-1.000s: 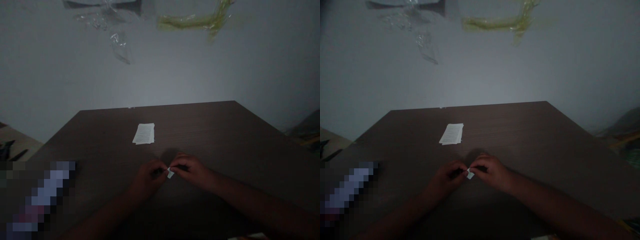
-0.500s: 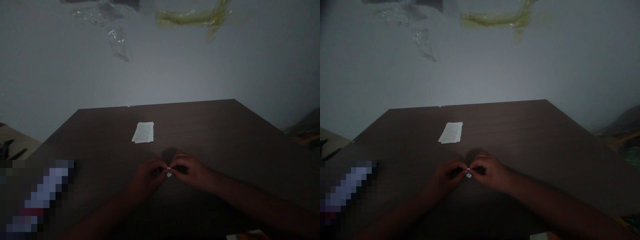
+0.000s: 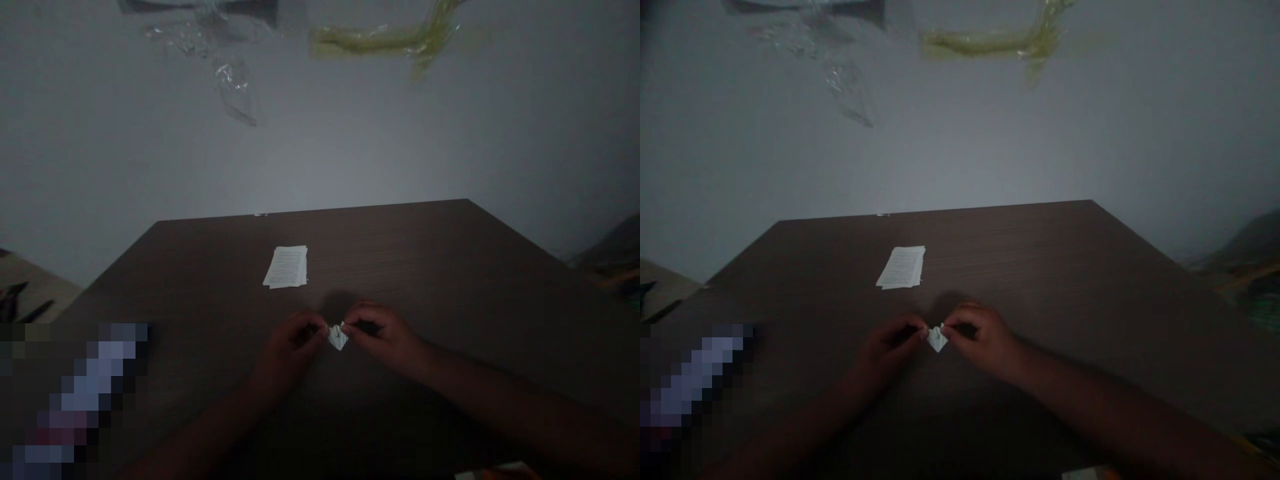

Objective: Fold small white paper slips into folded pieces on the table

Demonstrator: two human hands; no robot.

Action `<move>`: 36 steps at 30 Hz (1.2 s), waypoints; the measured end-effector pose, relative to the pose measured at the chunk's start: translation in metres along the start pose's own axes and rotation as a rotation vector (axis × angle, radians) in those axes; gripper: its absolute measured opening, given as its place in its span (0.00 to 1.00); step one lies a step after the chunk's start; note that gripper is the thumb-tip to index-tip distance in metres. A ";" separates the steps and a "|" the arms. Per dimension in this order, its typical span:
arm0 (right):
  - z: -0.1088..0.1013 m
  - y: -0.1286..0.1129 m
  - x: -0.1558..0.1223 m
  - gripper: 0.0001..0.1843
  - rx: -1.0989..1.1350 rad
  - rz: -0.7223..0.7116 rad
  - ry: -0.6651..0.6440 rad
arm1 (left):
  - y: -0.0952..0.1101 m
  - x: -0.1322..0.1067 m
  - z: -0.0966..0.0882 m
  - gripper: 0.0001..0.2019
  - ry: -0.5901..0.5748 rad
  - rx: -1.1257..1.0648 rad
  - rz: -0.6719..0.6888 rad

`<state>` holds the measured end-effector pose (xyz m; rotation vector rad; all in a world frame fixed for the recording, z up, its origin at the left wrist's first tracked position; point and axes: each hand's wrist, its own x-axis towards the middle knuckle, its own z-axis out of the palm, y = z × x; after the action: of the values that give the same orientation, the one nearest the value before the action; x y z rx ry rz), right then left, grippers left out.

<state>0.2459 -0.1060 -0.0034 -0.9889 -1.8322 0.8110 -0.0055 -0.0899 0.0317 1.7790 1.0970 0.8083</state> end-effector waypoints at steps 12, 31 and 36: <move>-0.006 0.008 0.000 0.08 0.034 0.087 0.056 | -0.013 0.001 -0.004 0.16 0.097 -0.184 -0.030; -0.009 -0.003 0.006 0.08 -0.188 -0.426 0.059 | -0.007 -0.006 -0.019 0.14 -0.164 0.474 0.474; -0.008 -0.002 0.006 0.08 -0.164 -0.390 0.045 | -0.009 -0.001 -0.018 0.08 -0.144 0.470 0.464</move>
<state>0.2509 -0.1009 0.0038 -0.7068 -1.9901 0.4042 -0.0242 -0.0831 0.0312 2.5054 0.8298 0.7066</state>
